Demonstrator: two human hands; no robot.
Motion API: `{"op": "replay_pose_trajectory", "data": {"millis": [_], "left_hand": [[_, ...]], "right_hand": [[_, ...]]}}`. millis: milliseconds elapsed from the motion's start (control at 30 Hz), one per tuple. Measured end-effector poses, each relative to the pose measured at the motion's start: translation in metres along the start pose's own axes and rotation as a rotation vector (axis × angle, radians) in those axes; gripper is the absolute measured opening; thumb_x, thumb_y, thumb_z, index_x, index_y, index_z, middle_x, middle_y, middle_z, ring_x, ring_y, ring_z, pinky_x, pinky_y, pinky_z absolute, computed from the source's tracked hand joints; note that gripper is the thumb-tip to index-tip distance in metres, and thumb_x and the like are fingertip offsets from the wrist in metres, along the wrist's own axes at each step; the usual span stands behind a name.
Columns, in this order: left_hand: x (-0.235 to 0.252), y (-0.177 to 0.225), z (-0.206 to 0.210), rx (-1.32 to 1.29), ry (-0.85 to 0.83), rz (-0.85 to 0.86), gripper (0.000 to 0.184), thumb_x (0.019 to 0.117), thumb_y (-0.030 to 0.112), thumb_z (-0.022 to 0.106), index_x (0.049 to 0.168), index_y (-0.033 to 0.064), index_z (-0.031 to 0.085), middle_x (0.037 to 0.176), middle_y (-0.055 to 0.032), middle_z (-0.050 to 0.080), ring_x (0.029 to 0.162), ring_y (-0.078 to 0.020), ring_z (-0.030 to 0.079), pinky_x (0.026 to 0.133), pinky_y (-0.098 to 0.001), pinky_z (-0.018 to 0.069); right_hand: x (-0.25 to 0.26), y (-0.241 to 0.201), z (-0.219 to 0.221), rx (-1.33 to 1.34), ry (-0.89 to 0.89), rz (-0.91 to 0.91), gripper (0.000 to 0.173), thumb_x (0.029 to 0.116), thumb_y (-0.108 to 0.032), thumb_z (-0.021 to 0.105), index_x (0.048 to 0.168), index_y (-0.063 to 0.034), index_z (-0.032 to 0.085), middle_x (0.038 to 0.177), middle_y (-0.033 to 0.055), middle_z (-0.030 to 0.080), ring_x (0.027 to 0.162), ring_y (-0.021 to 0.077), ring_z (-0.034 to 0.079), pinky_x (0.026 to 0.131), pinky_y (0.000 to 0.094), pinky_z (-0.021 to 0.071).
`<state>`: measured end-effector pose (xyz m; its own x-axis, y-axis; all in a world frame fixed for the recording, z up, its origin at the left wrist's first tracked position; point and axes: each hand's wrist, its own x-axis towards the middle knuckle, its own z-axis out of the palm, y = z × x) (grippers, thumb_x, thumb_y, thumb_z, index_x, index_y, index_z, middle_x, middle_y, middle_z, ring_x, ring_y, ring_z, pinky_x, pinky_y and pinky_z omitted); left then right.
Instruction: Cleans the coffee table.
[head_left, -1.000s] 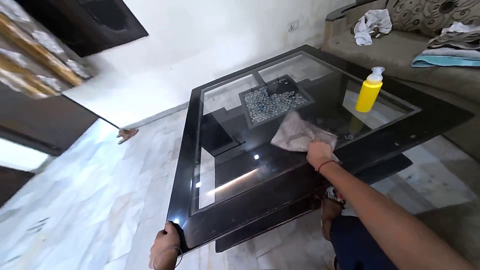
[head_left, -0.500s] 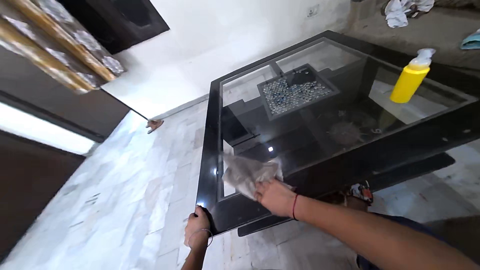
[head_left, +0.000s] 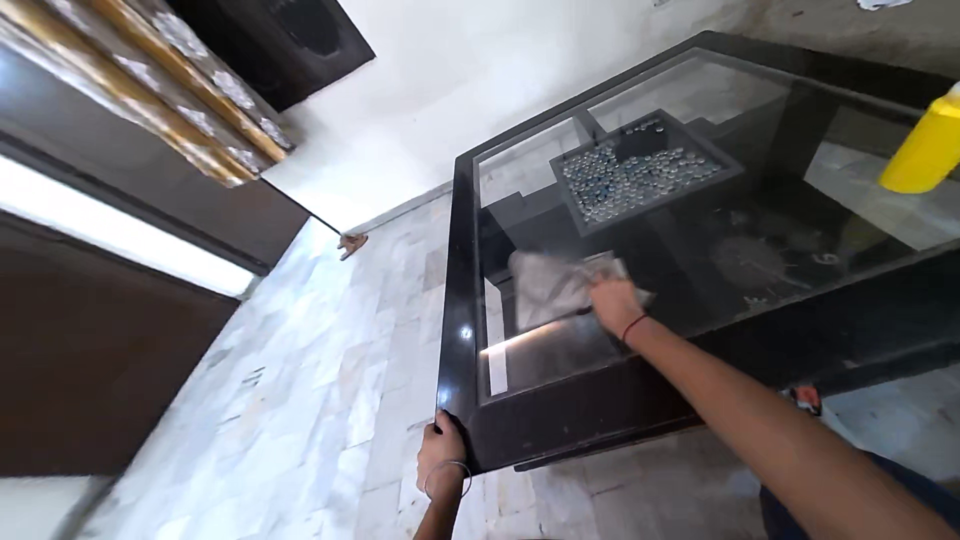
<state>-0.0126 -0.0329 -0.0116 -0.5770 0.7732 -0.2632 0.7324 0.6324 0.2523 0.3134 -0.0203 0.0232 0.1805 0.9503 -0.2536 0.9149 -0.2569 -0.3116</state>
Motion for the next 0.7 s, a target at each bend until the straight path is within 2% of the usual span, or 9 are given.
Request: {"op": "replay_pose_trajectory", "data": {"millis": [67,133,267,367,467,500,600,667,700], "left_hand": [[0.000,0.001,0.000,0.020,-0.010,-0.010,0.066,0.1126,0.051,0.018,0.139,0.0086,0.062,0.131,-0.0245,0.068,0.127,-0.0434,0.062,0.100,-0.0667,0.0476],[0.000,0.001,-0.001,0.026,-0.016,-0.019,0.066,0.1127,0.051,0.018,0.139,0.0090,0.062,0.131,-0.0239,0.068,0.127,-0.0430,0.062,0.100,-0.0663,0.0478],[0.000,0.002,-0.001,0.012,-0.019,-0.021,0.065,0.1128,0.051,0.019,0.138,0.0087,0.061,0.129,-0.0238,0.069,0.126,-0.0427,0.063,0.100,-0.0654,0.0484],[-0.001,0.002,-0.001,0.020,-0.024,-0.025,0.064,0.1129,0.050,0.019,0.138,0.0093,0.061,0.130,-0.0234,0.068,0.127,-0.0424,0.063,0.100,-0.0653,0.0485],[-0.002,0.003,-0.001,0.018,-0.021,-0.031,0.065,0.1126,0.051,0.019,0.138,0.0095,0.062,0.128,-0.0229,0.069,0.125,-0.0418,0.064,0.099,-0.0648,0.0488],[-0.001,0.003,-0.001,0.012,-0.023,-0.029,0.065,0.1127,0.051,0.019,0.137,0.0092,0.062,0.128,-0.0230,0.069,0.125,-0.0418,0.064,0.099,-0.0648,0.0488],[-0.001,0.003,-0.002,0.003,-0.032,-0.019,0.059,0.1133,0.047,0.024,0.140,0.0097,0.061,0.130,-0.0232,0.069,0.126,-0.0417,0.063,0.100,-0.0646,0.0482],[-0.001,0.002,-0.005,-0.001,-0.059,-0.029,0.046,0.1112,0.041,0.040,0.142,0.0127,0.059,0.132,-0.0212,0.068,0.128,-0.0399,0.062,0.101,-0.0644,0.0483],[0.000,0.002,-0.006,-0.003,-0.069,-0.033,0.044,0.1095,0.040,0.045,0.142,0.0138,0.059,0.132,-0.0203,0.068,0.128,-0.0391,0.062,0.101,-0.0639,0.0485]], "right_hand": [[0.012,0.024,-0.012,0.039,0.034,0.285,0.044,0.1001,0.001,0.053,0.142,0.0147,0.047,0.146,0.0364,0.045,0.120,0.0506,0.059,0.091,0.0581,0.0522],[0.018,0.047,-0.024,0.032,0.052,0.465,0.046,0.1018,-0.004,0.053,0.140,0.0194,0.043,0.142,0.0389,0.047,0.114,0.0497,0.063,0.088,0.0559,0.0538],[0.020,0.049,-0.036,0.057,0.015,0.474,0.043,0.0990,-0.009,0.059,0.131,0.0196,0.051,0.142,0.0379,0.047,0.116,0.0492,0.063,0.089,0.0575,0.0533],[0.014,0.004,-0.030,0.071,-0.066,0.305,0.056,0.0988,-0.013,0.061,0.144,0.0138,0.043,0.143,0.0354,0.049,0.113,0.0468,0.065,0.090,0.0553,0.0534],[-0.004,-0.056,-0.007,0.102,-0.188,-0.018,0.045,0.0966,-0.012,0.062,0.136,0.0087,0.054,0.137,0.0307,0.056,0.115,0.0451,0.064,0.093,0.0581,0.0524],[-0.014,-0.076,0.003,0.107,-0.253,-0.156,0.046,0.0951,-0.010,0.063,0.137,0.0058,0.056,0.141,0.0285,0.054,0.117,0.0449,0.062,0.095,0.0589,0.0509],[-0.046,-0.123,0.028,0.040,-0.439,-0.617,0.060,0.0908,0.000,0.064,0.148,0.0047,0.047,0.161,0.0303,0.031,0.123,0.0515,0.057,0.096,0.0649,0.0467],[-0.062,-0.135,0.036,-0.019,-0.500,-0.778,0.062,0.0928,-0.001,0.063,0.152,0.0015,0.045,0.166,0.0259,0.025,0.125,0.0496,0.057,0.097,0.0637,0.0467],[-0.064,-0.134,0.035,-0.021,-0.512,-0.786,0.062,0.0940,-0.002,0.061,0.153,-0.0001,0.044,0.166,0.0243,0.027,0.125,0.0487,0.057,0.098,0.0635,0.0465]]}}
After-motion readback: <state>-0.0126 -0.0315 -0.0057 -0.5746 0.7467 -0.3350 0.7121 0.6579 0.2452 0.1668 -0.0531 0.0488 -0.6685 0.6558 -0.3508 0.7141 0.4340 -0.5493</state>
